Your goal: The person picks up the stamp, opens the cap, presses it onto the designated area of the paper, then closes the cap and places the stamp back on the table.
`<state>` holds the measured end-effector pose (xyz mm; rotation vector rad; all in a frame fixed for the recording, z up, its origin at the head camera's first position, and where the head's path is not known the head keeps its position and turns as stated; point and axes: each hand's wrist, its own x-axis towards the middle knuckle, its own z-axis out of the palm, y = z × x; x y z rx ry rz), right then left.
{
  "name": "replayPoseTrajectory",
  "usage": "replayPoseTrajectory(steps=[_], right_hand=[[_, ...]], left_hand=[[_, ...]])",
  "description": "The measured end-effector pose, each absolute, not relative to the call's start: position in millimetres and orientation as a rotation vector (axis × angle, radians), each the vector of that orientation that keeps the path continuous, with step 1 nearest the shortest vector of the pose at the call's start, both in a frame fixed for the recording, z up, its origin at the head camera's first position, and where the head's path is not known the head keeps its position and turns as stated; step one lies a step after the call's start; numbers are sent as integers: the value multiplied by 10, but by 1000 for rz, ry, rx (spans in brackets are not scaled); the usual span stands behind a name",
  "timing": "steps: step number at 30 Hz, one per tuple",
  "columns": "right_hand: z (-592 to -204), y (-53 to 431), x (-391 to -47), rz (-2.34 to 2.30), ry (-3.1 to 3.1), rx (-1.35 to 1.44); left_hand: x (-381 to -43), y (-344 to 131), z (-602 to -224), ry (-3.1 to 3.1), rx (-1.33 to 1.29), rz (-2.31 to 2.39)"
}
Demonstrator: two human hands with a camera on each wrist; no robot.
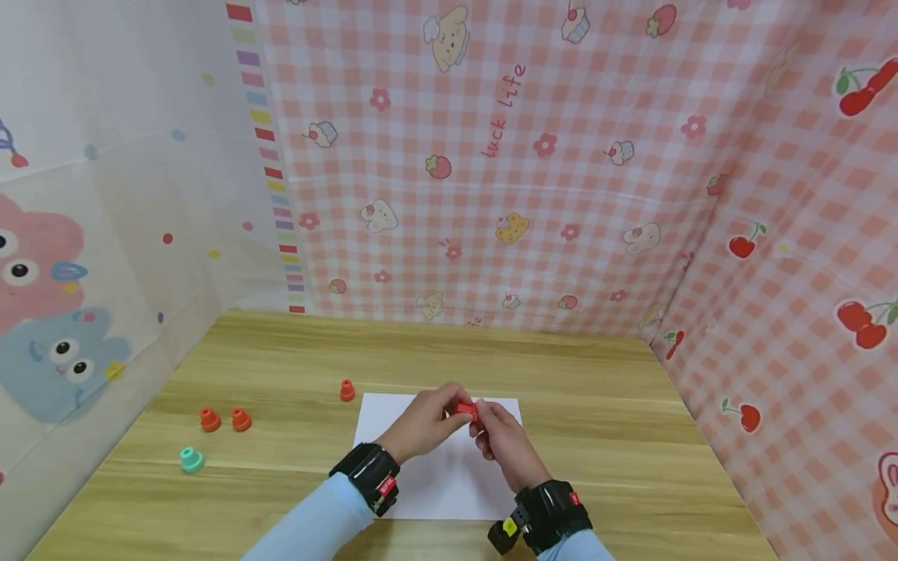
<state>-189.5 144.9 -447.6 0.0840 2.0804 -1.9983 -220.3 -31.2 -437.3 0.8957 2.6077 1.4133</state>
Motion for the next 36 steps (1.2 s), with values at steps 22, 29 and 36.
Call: replayPoseTrajectory(steps=[22, 29, 36], right_hand=[[-4467, 1485, -1877, -1915, 2186, 126], [-4451, 1477, -1860, -1910, 2201, 150], [-4436, 1475, -1851, -1876, 2259, 132]], left_hand=[[-2306, -635, -4366, 2681, 691, 1473], [-2338, -756, -4361, 2731, 626, 1508], [-2378, -888, -4335, 2737, 608, 1550]])
